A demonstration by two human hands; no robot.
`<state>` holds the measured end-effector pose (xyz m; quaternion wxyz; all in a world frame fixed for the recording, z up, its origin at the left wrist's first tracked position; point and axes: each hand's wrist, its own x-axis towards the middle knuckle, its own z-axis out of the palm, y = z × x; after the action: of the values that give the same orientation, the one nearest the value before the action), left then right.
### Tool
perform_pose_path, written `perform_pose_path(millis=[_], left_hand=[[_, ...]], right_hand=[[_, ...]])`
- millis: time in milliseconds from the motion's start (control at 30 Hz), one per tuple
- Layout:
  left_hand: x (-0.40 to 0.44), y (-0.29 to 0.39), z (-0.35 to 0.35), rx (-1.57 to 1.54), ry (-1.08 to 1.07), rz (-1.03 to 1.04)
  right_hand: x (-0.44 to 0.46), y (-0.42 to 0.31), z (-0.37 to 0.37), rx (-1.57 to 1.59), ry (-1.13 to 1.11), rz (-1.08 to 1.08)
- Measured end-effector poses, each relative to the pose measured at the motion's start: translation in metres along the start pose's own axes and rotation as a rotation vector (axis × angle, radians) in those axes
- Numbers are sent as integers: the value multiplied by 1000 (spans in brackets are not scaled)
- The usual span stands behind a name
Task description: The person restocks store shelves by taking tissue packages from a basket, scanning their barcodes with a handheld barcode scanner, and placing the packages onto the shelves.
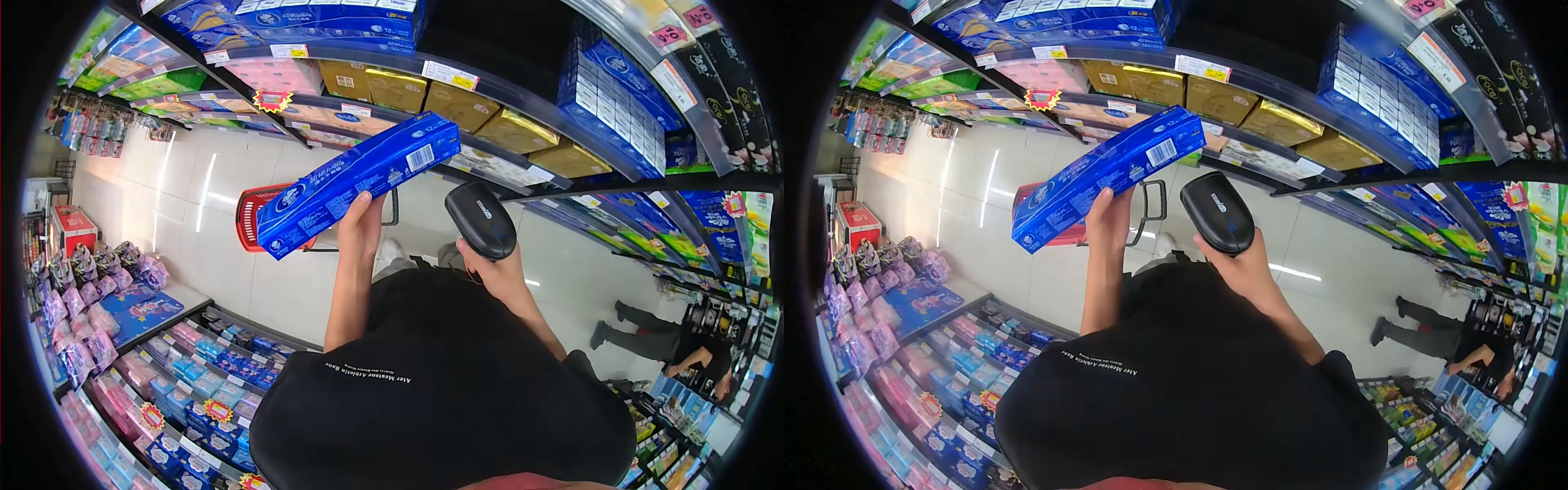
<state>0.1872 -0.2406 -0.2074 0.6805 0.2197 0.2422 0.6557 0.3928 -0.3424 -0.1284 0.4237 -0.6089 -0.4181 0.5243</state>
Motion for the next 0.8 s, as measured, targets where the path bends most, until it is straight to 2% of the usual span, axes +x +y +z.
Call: perform_pose_path(millis=[67,133,167,200,267,333,367,467,500,533,600,667,767,800], left_hand=[[0,-1,-3,-10,6,-34],[1,-1,-7,-16,13,-110],[1,-2,-8,-25,24,-181],[1,-4,-7,-16,13,-187],[1,-10,2,16,-77,-335],[-3,-22,32,26,-154,-337],[-3,-31,37,22,-181,-380],[3,-56,59,21,-291,-487],[7,-60,72,19,-303,-476],[10,-65,85,15,-311,-463],[38,-71,95,104,-278,-288],[70,-71,108,165,-273,-107],[89,-63,170,408,-362,106],[103,-66,182,471,-463,197]], right_hand=[[-2,3,-1,23,25,41],[2,5,-4,27,232,-142],[3,7,-8,73,313,-162],[2,20,-22,8,348,-80],[5,56,-51,-122,322,-212],[4,18,-65,-141,214,-470],[3,12,-73,-346,180,-466],[1,61,-104,-279,361,-460],[4,43,-116,-137,323,-516],[6,34,-127,-136,343,-543],[6,22,-148,158,412,-555],[0,16,-179,278,462,-435],[10,19,-230,286,497,-529],[12,21,-247,248,542,-535]])
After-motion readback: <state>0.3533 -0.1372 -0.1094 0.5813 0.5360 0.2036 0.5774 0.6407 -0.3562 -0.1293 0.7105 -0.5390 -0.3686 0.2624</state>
